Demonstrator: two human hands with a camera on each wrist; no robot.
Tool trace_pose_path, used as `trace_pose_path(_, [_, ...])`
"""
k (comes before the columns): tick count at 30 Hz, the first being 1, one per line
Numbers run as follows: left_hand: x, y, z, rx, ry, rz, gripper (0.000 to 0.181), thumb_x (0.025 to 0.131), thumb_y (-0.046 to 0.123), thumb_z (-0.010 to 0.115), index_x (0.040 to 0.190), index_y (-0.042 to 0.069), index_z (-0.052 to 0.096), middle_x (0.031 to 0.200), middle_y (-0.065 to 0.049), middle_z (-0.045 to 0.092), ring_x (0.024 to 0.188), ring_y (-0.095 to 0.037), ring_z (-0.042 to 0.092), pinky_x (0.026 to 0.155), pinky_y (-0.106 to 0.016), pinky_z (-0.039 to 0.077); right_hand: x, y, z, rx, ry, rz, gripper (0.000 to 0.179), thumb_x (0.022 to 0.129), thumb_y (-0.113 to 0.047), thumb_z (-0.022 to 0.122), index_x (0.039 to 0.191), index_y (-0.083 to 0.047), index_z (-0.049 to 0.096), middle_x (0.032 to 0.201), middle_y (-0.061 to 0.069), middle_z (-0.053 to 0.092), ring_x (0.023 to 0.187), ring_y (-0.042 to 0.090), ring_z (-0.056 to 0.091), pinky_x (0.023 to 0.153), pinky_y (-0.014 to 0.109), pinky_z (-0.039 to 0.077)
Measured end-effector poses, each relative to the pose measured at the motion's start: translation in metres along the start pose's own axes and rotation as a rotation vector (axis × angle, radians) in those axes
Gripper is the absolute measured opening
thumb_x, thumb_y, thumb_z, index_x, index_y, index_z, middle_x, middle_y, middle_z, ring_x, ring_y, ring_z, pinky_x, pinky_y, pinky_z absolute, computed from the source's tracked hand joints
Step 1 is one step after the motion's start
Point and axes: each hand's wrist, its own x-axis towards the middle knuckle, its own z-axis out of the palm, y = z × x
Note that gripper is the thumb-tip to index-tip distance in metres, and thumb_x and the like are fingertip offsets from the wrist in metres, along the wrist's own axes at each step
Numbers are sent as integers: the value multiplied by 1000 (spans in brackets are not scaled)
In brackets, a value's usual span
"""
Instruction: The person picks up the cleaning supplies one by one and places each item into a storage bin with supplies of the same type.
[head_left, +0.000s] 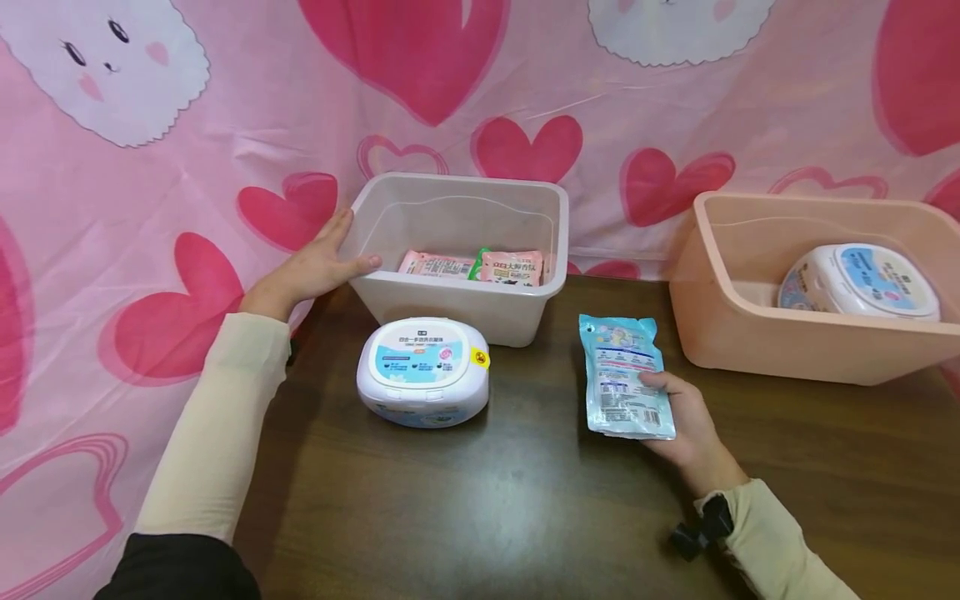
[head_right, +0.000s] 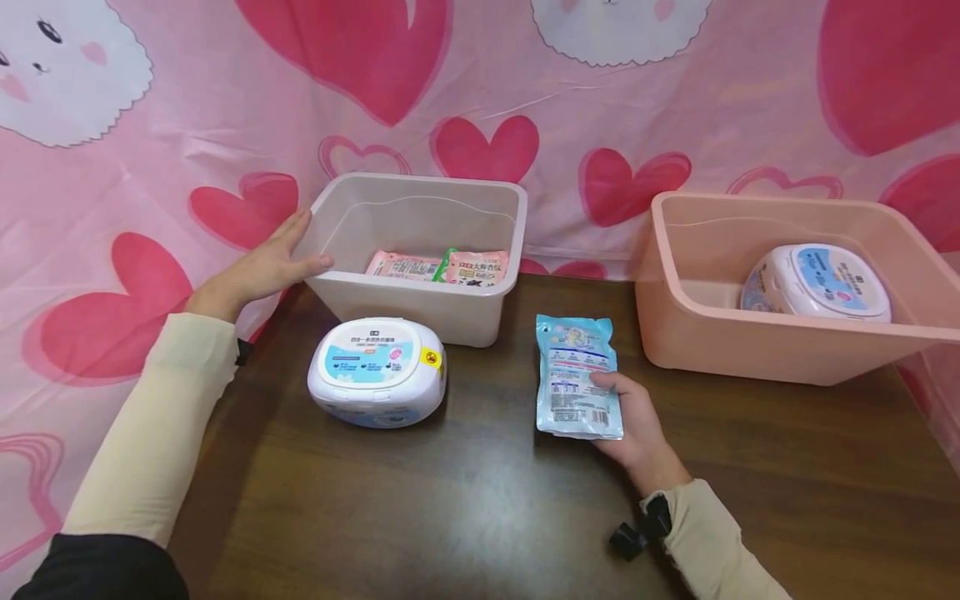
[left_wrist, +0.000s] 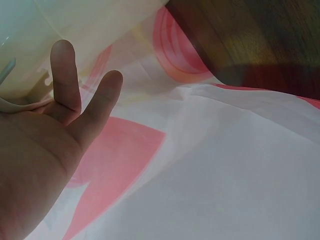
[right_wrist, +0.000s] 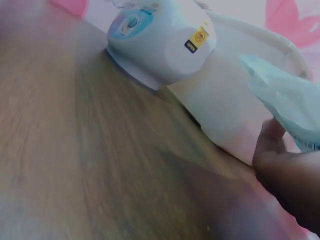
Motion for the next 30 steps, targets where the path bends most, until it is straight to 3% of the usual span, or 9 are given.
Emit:
trace_pose_path(5, [1, -1, 1, 13, 2, 9, 110, 89, 62, 65, 163, 24, -7, 169, -6, -6, 153, -36, 0, 112, -72, 18, 6, 2, 0, 81, -29, -74, 42, 110, -23, 20, 150, -18, 28, 152, 20, 43, 143, 49, 28, 113, 67, 21])
trace_pose_path(8, [1, -2, 1, 19, 5, 19, 110, 89, 63, 64, 163, 23, -7, 169, -6, -6, 153, -35, 0, 113, -71, 16, 10, 2, 1, 84, -102, -71, 49, 109, -25, 20, 158, -25, 18, 162, 16, 28, 149, 48, 8, 116, 66, 8])
trace_pose_path(10, [1, -3, 1, 20, 7, 25, 109, 89, 63, 64, 163, 22, -6, 169, -6, -6, 153, -35, 0, 113, -70, 16, 11, 0, 3, 70, -160, -57, 52, 109, -26, 18, 161, -25, 15, 164, 15, 22, 150, 45, 4, 117, 62, 4])
trace_pose_path(14, [2, -3, 1, 22, 11, 34, 108, 90, 62, 63, 163, 21, -5, 169, -6, -5, 153, -35, 1, 113, -70, 16, 15, -5, 10, 36, -232, -52, 54, 108, -25, 17, 162, -21, 15, 162, 19, 25, 151, 42, 8, 118, 60, 3])
trace_pose_path(22, [1, -2, 0, 17, 6, 10, 110, 88, 64, 64, 163, 24, -6, 169, -5, -6, 153, -35, 1, 112, -72, 18, 20, -20, 37, -12, -193, -93, 53, 107, -18, 25, 160, -20, 21, 159, 18, 33, 144, 42, 31, 118, 60, 11])
trace_pose_path(30, [1, -2, 0, -1, 0, 0, 112, 87, 64, 67, 162, 28, -7, 169, -5, -6, 153, -36, 1, 110, -73, 20, 32, -28, 60, -47, -212, -120, 54, 106, -15, 26, 160, -16, 22, 157, 21, 34, 145, 44, 28, 116, 63, 17])
